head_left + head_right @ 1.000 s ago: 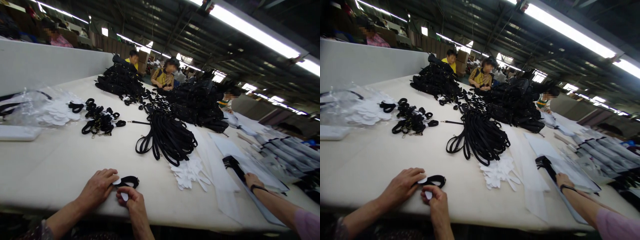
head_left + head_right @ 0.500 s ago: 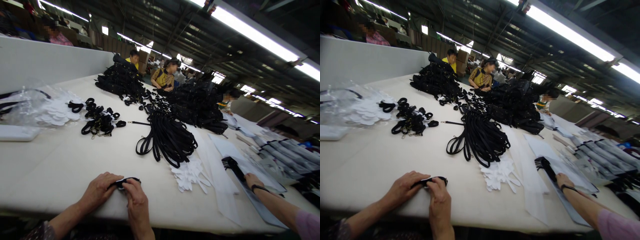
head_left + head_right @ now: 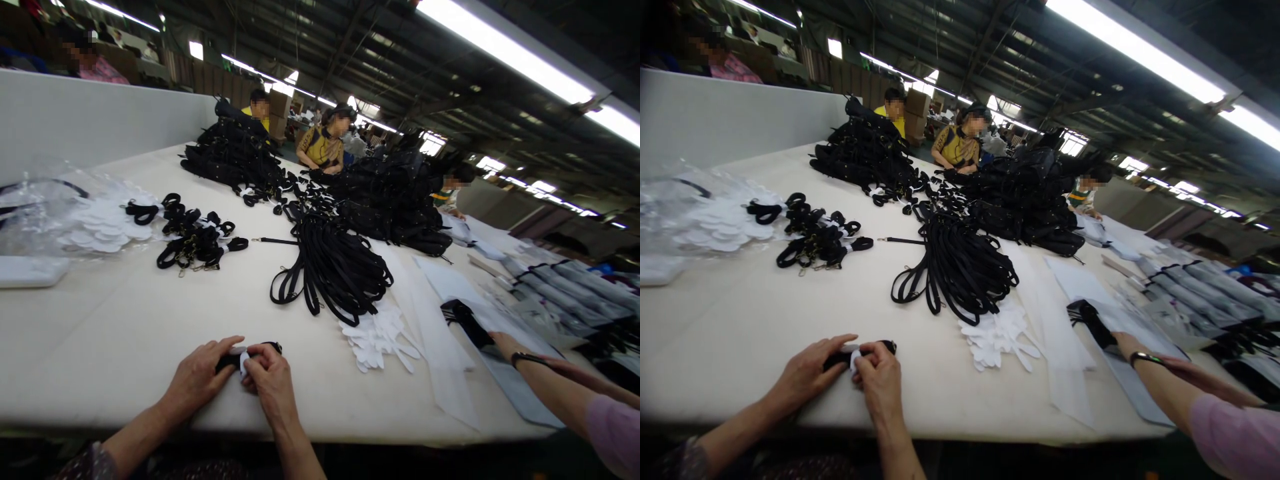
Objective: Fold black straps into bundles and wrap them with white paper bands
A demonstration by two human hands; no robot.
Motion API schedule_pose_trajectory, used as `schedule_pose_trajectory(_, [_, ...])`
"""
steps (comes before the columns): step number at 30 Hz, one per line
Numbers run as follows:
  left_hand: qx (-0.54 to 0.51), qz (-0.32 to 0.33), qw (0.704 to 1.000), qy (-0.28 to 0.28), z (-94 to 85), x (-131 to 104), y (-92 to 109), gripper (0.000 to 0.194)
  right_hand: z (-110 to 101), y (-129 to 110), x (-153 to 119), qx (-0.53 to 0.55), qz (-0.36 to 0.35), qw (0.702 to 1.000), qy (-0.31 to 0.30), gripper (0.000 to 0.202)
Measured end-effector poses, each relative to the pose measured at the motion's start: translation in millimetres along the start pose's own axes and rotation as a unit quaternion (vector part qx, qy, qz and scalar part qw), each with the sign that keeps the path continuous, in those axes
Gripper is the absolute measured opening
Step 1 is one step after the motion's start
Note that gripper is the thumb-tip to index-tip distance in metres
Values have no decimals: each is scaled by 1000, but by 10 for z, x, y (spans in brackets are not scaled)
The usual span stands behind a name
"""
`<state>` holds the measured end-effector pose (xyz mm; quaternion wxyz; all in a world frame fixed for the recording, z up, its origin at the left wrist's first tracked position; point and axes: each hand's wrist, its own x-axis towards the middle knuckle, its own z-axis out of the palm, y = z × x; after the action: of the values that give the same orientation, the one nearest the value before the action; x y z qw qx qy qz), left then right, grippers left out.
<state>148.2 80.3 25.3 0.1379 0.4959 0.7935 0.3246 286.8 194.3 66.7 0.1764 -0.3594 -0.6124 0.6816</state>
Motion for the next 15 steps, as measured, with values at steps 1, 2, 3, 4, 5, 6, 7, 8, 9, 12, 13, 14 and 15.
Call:
schedule_pose_trajectory(1, [-2, 0, 1000, 0, 0, 0, -3, 48, 0, 12, 4, 2, -2, 1000, -1, 33])
schedule_pose_trajectory(2, [-4, 2, 1000, 1, 1, 0, -7, 48, 2, 22, 8, 3, -2, 1000, -4, 39])
schedule_pose_trajectory(3, [-6, 3, 1000, 2, 3, -2, -11, 47, 5, 28, 12, 5, -2, 1000, -9, 44])
schedule_pose_trajectory(4, [-7, 4, 1000, 5, 6, -3, -15, 47, 10, 31, 17, 8, -1, 1000, -15, 48])
schedule_pose_trajectory(5, [-7, 6, 1000, 6, 9, -5, -19, 46, 15, 32, 21, 12, 0, 1000, -22, 51])
schedule_pose_trajectory(6, [-7, 7, 1000, 8, 12, -8, -22, 45, 20, 31, 25, 15, 0, 999, -28, 52])
schedule_pose_trajectory(7, [-6, 8, 1000, 8, 14, -10, -26, 45, 25, 29, 30, 17, -2, 999, -32, 52])
schedule_pose_trajectory(8, [-6, 9, 1000, 8, 17, -12, -29, 45, 28, 26, 35, 17, -4, 999, -32, 52])
schedule_pose_trajectory(9, [-6, 12, 1000, 8, 19, -15, -32, 45, 30, 24, 41, 14, -6, 999, -31, 51])
schedule_pose_trajectory(12, [-5, 16, 1000, 6, 20, -21, -38, 43, 28, 15, 62, 0, -4, 1000, -28, 51])
schedule_pose_trajectory(13, [-3, 17, 1000, 6, 19, -23, -39, 43, 27, 11, 69, 0, -3, 1000, -29, 51])
schedule_pose_trajectory(14, [-2, 17, 1000, 5, 18, -24, -39, 42, 27, 5, 75, 3, -1, 1000, -31, 51])
schedule_pose_trajectory(15, [0, 18, 1000, 4, 16, -26, -38, 42, 29, -4, 81, 8, 2, 999, -31, 52])
